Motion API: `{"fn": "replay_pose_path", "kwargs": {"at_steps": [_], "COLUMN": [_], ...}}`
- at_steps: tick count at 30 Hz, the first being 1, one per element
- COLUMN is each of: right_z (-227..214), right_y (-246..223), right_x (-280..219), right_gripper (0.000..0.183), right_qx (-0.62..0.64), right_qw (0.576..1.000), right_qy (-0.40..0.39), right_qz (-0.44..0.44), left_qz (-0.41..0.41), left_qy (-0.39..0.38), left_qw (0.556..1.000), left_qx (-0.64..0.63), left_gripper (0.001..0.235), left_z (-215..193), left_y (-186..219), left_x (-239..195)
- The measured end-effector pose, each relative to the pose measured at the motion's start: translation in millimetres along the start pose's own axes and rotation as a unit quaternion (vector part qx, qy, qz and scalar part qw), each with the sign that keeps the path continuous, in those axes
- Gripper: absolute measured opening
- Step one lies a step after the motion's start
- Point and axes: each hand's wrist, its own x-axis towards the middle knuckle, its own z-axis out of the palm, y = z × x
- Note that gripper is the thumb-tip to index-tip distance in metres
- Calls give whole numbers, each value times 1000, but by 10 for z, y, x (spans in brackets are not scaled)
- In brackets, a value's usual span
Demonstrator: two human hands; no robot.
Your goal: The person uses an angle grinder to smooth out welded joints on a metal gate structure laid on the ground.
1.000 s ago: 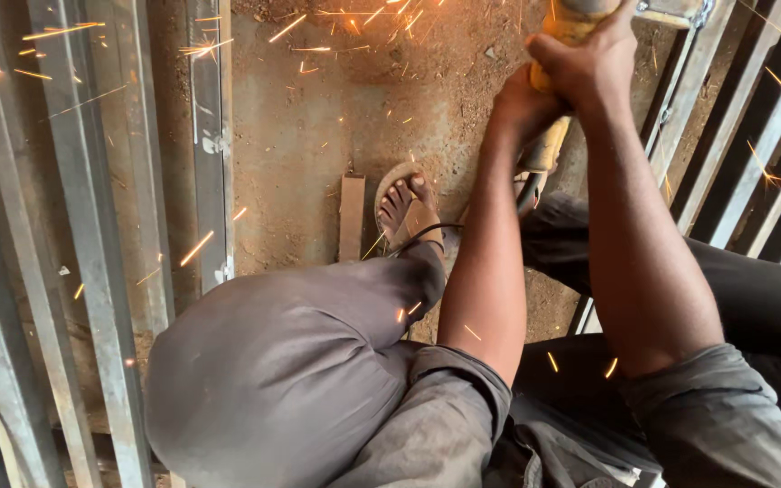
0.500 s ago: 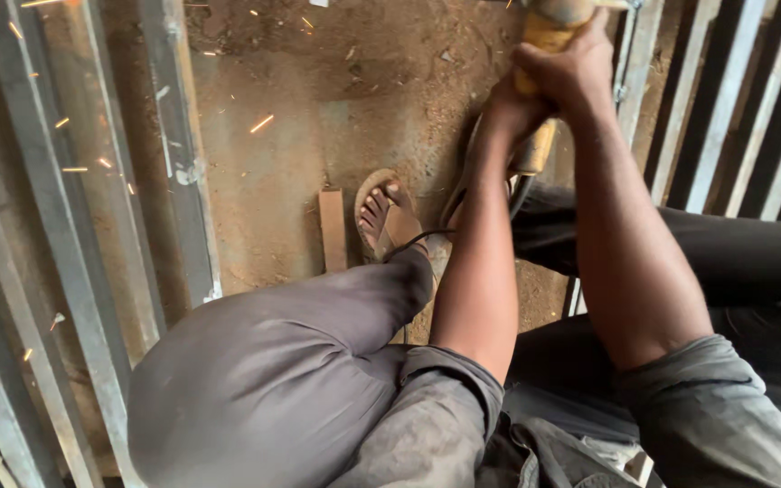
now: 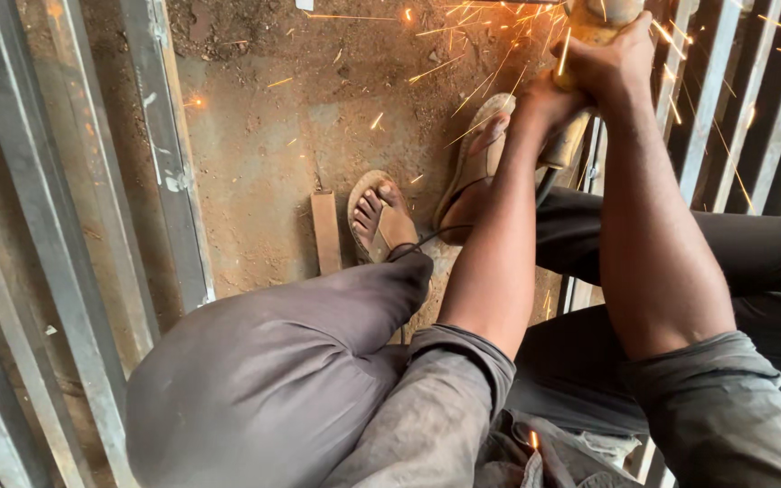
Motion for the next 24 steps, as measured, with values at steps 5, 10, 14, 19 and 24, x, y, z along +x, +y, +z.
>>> {"fn": "replay_pose_path", "kwargs": {"at_steps": [5, 10, 14, 19, 24], "right_z": [12, -36, 121, 52, 19], "right_y": [130, -73, -181, -108, -66], "right_x": [15, -44, -103, -21, -48], "right_gripper": [86, 67, 82, 90, 95], "right_qx": [58, 88, 187, 33, 2], "right_qw": [997, 995, 978, 999, 1000], "right_qy": [-5, -51, -89, -7, 2], "right_qz": [-56, -16, -15, 3, -5], "left_qz": [-19, -29, -30, -15, -22], "left_qy": [-2, 4, 16, 13, 22], "left_qw": [1000, 1000, 999, 1000, 999], "left_qx": [-1, 3, -4, -9, 10], "left_gripper": [71, 70, 70, 70, 70], "left_z": [122, -41, -259, -341, -317], "left_y": [-160, -33, 36, 264, 265], "left_x": [-48, -181, -266, -318, -337]}}
